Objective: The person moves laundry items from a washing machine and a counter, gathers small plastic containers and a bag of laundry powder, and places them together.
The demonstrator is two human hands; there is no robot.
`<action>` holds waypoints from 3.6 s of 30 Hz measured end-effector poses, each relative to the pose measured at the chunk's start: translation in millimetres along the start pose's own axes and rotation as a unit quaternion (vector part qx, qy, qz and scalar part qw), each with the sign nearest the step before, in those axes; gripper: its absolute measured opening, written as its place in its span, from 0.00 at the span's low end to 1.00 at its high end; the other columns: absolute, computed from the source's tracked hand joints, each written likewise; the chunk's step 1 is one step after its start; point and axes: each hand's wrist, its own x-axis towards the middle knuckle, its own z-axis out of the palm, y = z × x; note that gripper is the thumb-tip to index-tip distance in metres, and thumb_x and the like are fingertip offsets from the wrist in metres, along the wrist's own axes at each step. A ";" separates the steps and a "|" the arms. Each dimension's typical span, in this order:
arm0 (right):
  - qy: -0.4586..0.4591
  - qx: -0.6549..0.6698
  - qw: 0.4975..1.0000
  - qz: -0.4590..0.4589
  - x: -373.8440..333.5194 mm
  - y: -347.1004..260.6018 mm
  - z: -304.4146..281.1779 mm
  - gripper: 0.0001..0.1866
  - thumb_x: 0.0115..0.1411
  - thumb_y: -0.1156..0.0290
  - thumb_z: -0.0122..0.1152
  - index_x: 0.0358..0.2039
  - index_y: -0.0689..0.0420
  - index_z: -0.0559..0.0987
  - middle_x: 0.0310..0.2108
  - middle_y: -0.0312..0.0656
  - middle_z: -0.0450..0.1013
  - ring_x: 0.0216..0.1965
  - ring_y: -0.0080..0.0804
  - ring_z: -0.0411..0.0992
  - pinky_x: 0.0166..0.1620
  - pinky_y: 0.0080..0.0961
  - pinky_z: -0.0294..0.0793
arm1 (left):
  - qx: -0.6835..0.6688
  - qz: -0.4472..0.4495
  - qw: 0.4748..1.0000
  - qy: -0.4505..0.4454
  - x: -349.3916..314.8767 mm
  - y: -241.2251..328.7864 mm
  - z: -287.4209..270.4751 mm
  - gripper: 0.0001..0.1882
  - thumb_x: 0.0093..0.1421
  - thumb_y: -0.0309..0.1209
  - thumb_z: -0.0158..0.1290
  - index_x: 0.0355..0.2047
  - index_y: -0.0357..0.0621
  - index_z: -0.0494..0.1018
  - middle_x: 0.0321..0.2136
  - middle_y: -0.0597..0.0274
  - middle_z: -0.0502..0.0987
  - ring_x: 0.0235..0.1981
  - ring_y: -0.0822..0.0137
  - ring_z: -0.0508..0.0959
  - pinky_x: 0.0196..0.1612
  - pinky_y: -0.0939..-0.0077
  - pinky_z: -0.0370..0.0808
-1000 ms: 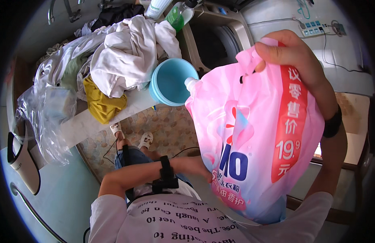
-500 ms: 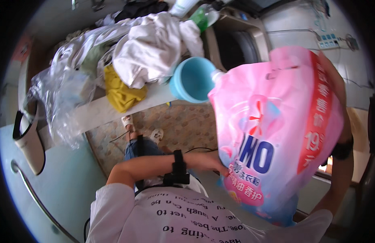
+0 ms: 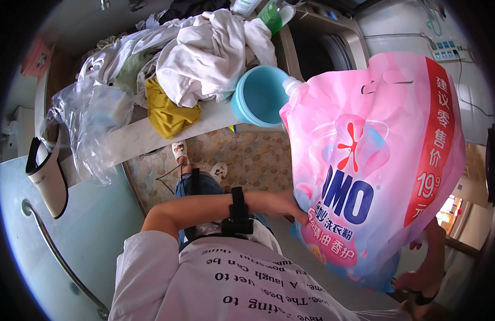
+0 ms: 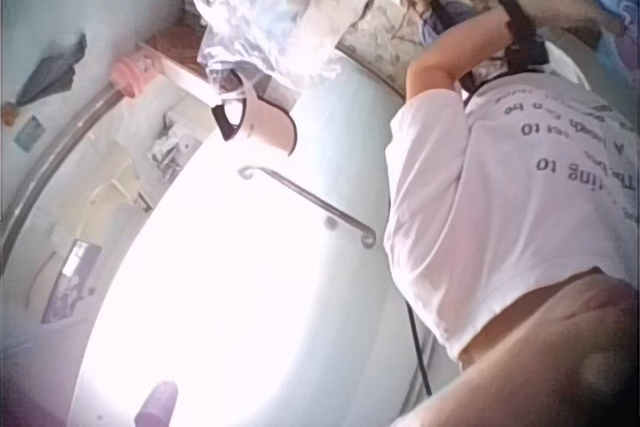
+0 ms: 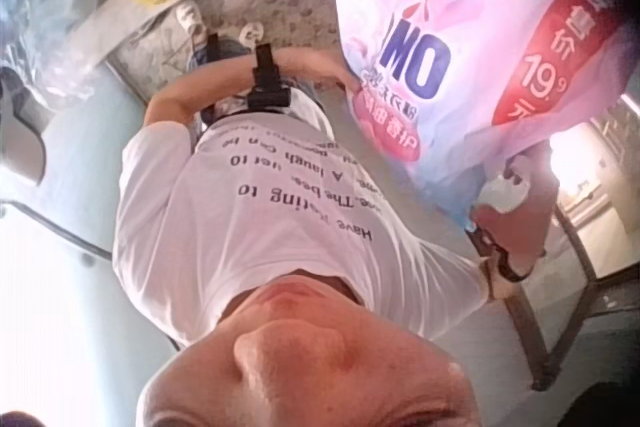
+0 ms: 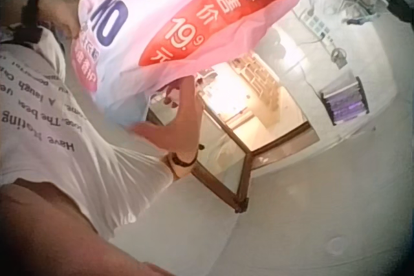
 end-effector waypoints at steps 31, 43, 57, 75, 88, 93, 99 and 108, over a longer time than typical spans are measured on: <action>0.057 0.045 0.993 -0.096 21.3 52.4 41.1 0.16 0.52 0.74 0.61 0.42 0.60 0.72 0.38 0.42 0.73 0.38 0.32 0.72 0.41 0.28 0.70 | -0.047 0.080 0.995 -0.029 15.6 -28.6 -5.6 0.45 0.43 0.39 0.64 0.59 0.42 0.52 0.57 0.57 0.59 0.58 0.63 0.59 0.61 0.65 0.52; -0.022 -0.005 1.000 -0.018 -2.1 38.7 18.5 0.23 0.48 0.71 0.61 0.46 0.59 0.70 0.42 0.44 0.71 0.44 0.37 0.69 0.47 0.32 0.67 | 0.003 0.038 0.992 -0.123 3.6 2.6 -27.4 0.60 0.35 0.60 0.61 0.62 0.45 0.45 0.62 0.60 0.50 0.62 0.61 0.50 0.62 0.59 0.44; -0.026 -0.061 0.993 -0.101 -7.3 39.5 23.7 0.22 0.47 0.71 0.63 0.45 0.58 0.71 0.41 0.43 0.71 0.42 0.35 0.70 0.45 0.31 0.69 | 0.009 0.269 0.961 0.065 15.0 82.3 3.6 0.43 0.49 0.51 0.55 0.58 0.42 0.51 0.55 0.56 0.62 0.54 0.62 0.66 0.56 0.64 0.64; 0.157 0.204 0.962 -0.093 40.1 25.1 -0.3 0.28 0.50 0.64 0.65 0.48 0.61 0.66 0.40 0.38 0.70 0.41 0.26 0.68 0.46 0.25 0.66 | -0.099 0.295 0.944 0.107 11.9 37.2 38.2 0.52 0.41 0.69 0.41 0.60 0.49 0.49 0.56 0.56 0.61 0.55 0.59 0.64 0.56 0.58 0.64; 0.181 0.272 0.943 -0.068 67.4 25.8 -24.9 0.29 0.51 0.68 0.63 0.51 0.64 0.64 0.44 0.44 0.69 0.43 0.31 0.69 0.48 0.28 0.67 | -0.189 0.307 0.928 0.095 20.6 36.6 54.3 0.45 0.47 0.66 0.39 0.58 0.49 0.55 0.52 0.54 0.66 0.52 0.59 0.68 0.53 0.61 0.68; 0.176 0.342 0.919 -0.090 67.5 21.3 -19.4 0.27 0.50 0.71 0.62 0.50 0.62 0.65 0.43 0.43 0.70 0.42 0.30 0.69 0.47 0.28 0.67 | -0.202 0.297 0.927 0.105 19.1 38.8 61.4 0.44 0.49 0.66 0.38 0.58 0.50 0.54 0.54 0.55 0.63 0.53 0.59 0.66 0.54 0.60 0.66; 0.209 0.296 0.928 -0.084 65.7 31.4 -28.2 0.28 0.50 0.69 0.64 0.50 0.63 0.65 0.42 0.43 0.70 0.42 0.31 0.69 0.47 0.28 0.67 | -0.209 0.285 0.929 0.109 17.9 42.2 69.2 0.42 0.51 0.65 0.38 0.58 0.51 0.54 0.54 0.56 0.63 0.53 0.58 0.66 0.54 0.59 0.66; 0.225 0.346 0.906 -0.096 73.5 32.2 -30.3 0.27 0.50 0.69 0.64 0.49 0.63 0.66 0.39 0.43 0.71 0.39 0.30 0.70 0.46 0.27 0.68 | -0.200 0.278 0.929 0.140 17.5 48.0 76.7 0.42 0.50 0.65 0.42 0.58 0.52 0.55 0.54 0.55 0.64 0.52 0.58 0.67 0.52 0.58 0.68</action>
